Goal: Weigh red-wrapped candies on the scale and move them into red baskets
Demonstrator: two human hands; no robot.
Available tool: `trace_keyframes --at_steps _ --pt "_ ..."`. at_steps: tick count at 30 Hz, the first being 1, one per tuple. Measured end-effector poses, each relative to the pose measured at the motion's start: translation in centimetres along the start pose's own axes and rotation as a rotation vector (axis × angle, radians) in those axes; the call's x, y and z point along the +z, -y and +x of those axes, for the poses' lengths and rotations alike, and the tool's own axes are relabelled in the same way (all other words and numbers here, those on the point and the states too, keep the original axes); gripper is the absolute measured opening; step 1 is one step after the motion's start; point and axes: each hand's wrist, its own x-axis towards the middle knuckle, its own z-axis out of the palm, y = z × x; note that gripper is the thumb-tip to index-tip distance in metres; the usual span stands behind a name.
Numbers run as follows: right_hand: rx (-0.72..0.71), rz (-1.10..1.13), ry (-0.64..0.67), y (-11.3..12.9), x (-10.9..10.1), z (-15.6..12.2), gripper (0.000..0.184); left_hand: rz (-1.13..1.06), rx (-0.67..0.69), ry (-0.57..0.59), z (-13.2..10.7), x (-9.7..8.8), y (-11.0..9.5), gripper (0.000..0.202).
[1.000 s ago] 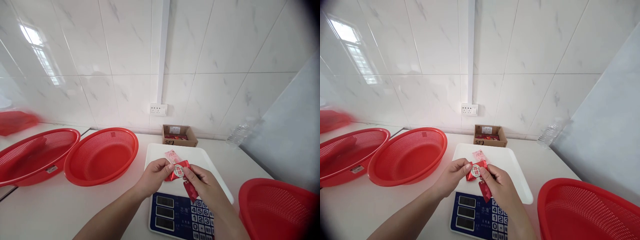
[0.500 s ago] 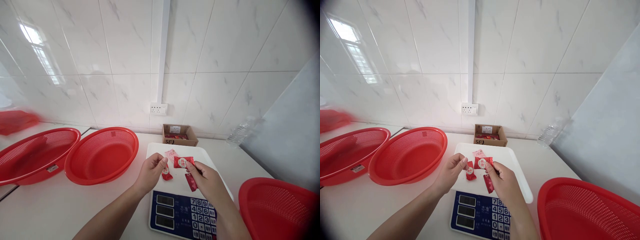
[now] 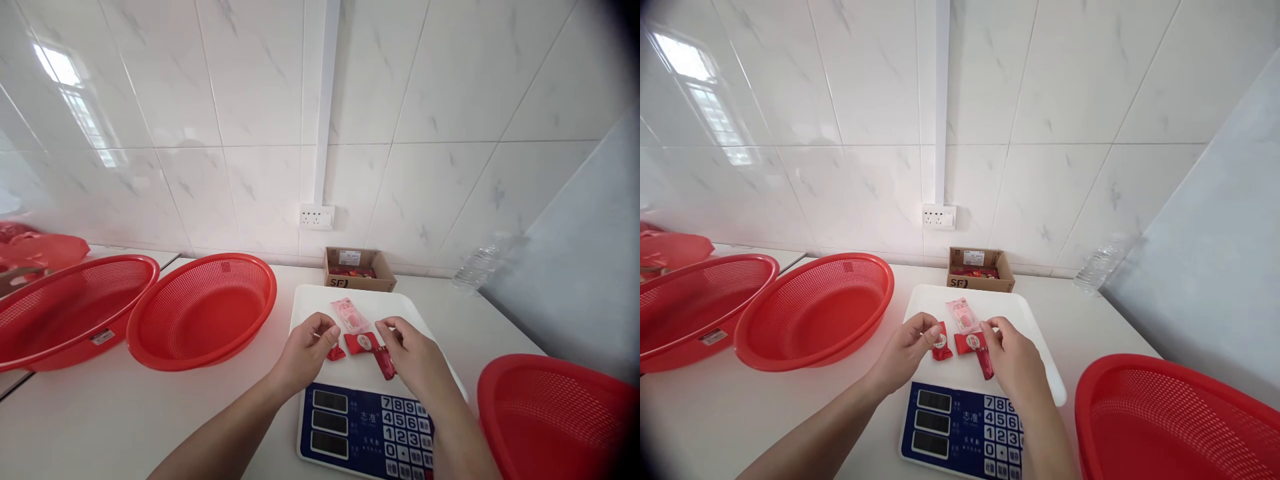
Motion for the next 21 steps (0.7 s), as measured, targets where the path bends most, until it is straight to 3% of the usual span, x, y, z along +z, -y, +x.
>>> trace_keyframes --at_steps 3,8,15,18,21 --pt "-0.092 0.229 -0.040 1.1 0.1 -1.0 0.040 0.023 0.023 0.109 -0.5 0.5 0.0 0.036" --pt "-0.175 0.379 -0.096 3.0 1.2 -2.5 0.041 0.003 0.046 0.287 -1.2 1.6 -0.1 0.040" --pt "-0.124 0.717 0.019 2.5 0.7 -2.4 0.040 -0.222 -0.019 0.146 -1.1 0.8 -0.7 0.043" --pt "-0.166 0.696 0.189 2.3 0.5 -2.7 0.048 -0.249 -0.006 0.142 -1.2 0.5 -0.9 0.041" --pt "-0.209 0.616 0.215 2.5 0.5 -3.0 0.048 -0.221 -0.004 0.128 -1.3 0.6 -0.9 0.044"
